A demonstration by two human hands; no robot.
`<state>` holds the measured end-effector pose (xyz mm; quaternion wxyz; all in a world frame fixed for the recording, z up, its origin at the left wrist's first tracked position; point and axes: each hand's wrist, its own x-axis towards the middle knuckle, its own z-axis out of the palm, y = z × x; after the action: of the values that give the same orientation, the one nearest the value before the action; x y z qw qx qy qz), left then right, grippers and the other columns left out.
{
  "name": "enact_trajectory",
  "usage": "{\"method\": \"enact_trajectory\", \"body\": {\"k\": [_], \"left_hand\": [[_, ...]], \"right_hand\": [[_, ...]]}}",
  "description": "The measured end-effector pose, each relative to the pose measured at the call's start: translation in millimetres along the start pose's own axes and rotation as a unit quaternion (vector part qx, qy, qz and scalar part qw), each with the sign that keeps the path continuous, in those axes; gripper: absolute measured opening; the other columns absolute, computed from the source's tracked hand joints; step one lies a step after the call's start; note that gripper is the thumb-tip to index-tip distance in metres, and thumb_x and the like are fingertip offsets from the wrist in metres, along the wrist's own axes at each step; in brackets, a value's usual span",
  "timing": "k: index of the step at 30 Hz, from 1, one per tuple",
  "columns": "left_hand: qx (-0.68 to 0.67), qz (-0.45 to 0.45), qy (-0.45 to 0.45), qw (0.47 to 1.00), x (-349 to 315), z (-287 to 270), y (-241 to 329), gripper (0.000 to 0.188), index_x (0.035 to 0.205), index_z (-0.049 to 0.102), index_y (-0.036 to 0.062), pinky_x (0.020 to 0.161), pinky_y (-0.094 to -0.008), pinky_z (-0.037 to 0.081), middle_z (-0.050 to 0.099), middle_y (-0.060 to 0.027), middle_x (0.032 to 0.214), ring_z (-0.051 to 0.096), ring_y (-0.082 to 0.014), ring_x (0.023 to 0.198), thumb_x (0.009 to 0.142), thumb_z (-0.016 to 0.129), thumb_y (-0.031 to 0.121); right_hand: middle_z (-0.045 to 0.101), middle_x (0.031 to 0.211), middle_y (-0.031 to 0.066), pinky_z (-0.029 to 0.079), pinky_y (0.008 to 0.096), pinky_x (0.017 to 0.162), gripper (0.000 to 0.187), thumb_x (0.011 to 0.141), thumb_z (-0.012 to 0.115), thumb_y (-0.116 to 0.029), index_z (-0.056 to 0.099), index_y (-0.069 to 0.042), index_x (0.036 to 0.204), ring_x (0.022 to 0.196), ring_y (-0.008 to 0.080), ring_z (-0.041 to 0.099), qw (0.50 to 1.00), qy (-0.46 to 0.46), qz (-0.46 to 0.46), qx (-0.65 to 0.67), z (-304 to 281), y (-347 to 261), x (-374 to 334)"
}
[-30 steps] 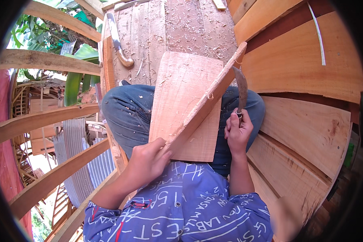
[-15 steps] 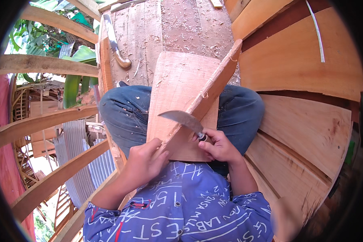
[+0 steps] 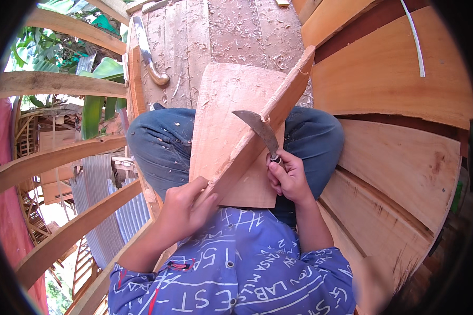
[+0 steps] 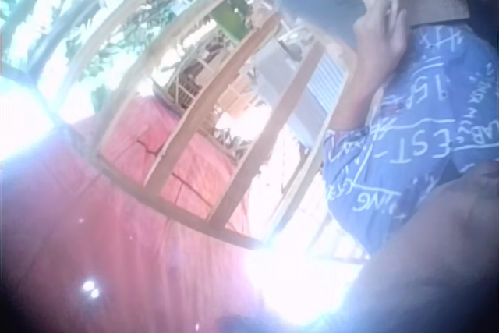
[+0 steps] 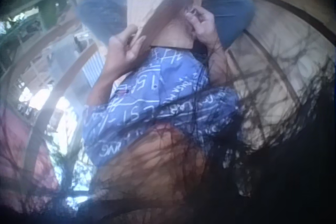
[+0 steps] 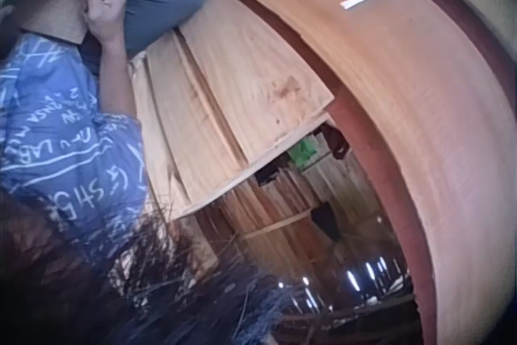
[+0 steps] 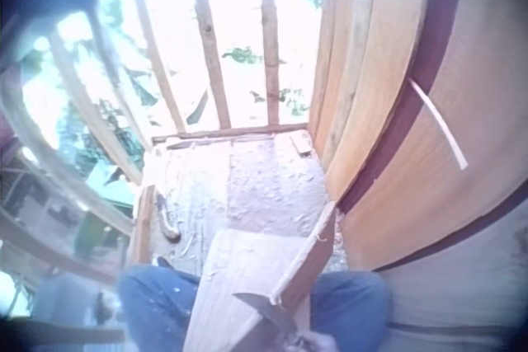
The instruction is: The person sits cross-legged and uses a curved knife to shave and shape a rectangular wooden plank. They repeatedly scrape the surface and edges of the wood, removing thin shavings and refining the plank's profile.
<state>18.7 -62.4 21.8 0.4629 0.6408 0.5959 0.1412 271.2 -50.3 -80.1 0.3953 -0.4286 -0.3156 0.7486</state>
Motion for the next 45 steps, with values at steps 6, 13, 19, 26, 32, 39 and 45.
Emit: {"method": "enact_trajectory", "body": {"k": [6,13,19,26,32,39,45], "left_hand": [[-0.018,0.0,0.003,1.0,-1,2,-5,0.013,0.09,0.058,-0.0047,0.058,-0.0316,0.048,0.062,-0.0198,0.07,0.068,-0.0232,0.065,0.084,0.066,0.004],[-0.022,-0.011,-0.003,1.0,-1,0,-5,0.014,0.091,0.059,-0.0038,0.058,-0.0316,0.048,0.063,-0.0202,0.07,0.067,-0.023,0.064,0.084,0.067,0.006],[-0.023,-0.022,-0.005,0.999,0,-1,-4,0.014,0.09,0.059,-0.0034,0.056,-0.0317,0.046,0.063,-0.02,0.069,0.065,-0.0225,0.061,0.084,0.067,0.006],[-0.026,-0.007,0.001,1.0,1,1,-8,0.014,0.089,0.059,-0.0032,0.055,-0.0314,0.045,0.061,-0.0199,0.069,0.063,-0.0222,0.06,0.084,0.068,0.006],[-0.03,-0.009,-0.001,1.0,1,0,-6,0.013,0.088,0.059,-0.0035,0.056,-0.0317,0.046,0.061,-0.0196,0.069,0.065,-0.0224,0.062,0.084,0.067,0.005],[-0.032,-0.002,0.005,0.999,0,4,-7,0.014,0.088,0.058,-0.0043,0.057,-0.0316,0.047,0.061,-0.0197,0.07,0.066,-0.0237,0.064,0.084,0.067,0.005],[-0.036,-0.019,0.004,0.999,3,-1,-5,0.014,0.088,0.058,-0.0042,0.059,-0.0326,0.047,0.061,-0.0204,0.07,0.066,-0.0245,0.065,0.084,0.067,0.006]], "right_hand": [[0.051,0.062,-0.0041,0.035,0.0208,0.05,0.018,0.091,0.069,-0.015,0.059,-0.001,0.091,0.055,0.0023,0.043,0.969,0.138,-0.1,-0.179,10,23,2],[0.053,0.062,0.002,0.041,0.0256,0.053,0.018,0.087,0.073,-0.01,0.059,0.0,0.09,0.057,0.0059,0.048,0.902,0.215,-0.209,-0.312,27,23,9],[0.052,0.063,-0.0007,0.038,0.0232,0.047,0.022,0.093,0.068,-0.018,0.053,-0.003,0.086,0.051,0.005,0.046,0.907,0.281,-0.202,-0.24,2,0,14],[0.052,0.065,-0.0001,0.038,0.0204,0.043,0.019,0.099,0.056,-0.016,0.056,0.002,0.108,0.047,0.0044,0.047,0.991,-0.104,0.079,-0.041,23,-18,-8],[0.049,0.064,0.0008,0.033,0.0207,0.038,0.016,0.101,0.053,-0.018,0.055,-0.002,0.104,0.044,0.0043,0.042,0.998,-0.042,0.012,0.047,-7,-1,2],[0.045,0.06,0.0014,0.031,0.0214,0.034,0.02,0.099,0.056,-0.024,0.048,-0.006,0.097,0.04,0.0065,0.04,0.985,-0.093,0.048,0.138,3,5,6],[0.039,0.057,-0.0017,0.027,0.0217,0.033,0.022,0.101,0.055,-0.026,0.046,-0.008,0.093,0.04,0.0052,0.036,0.925,-0.216,0.14,0.281,-9,9,22]]}}
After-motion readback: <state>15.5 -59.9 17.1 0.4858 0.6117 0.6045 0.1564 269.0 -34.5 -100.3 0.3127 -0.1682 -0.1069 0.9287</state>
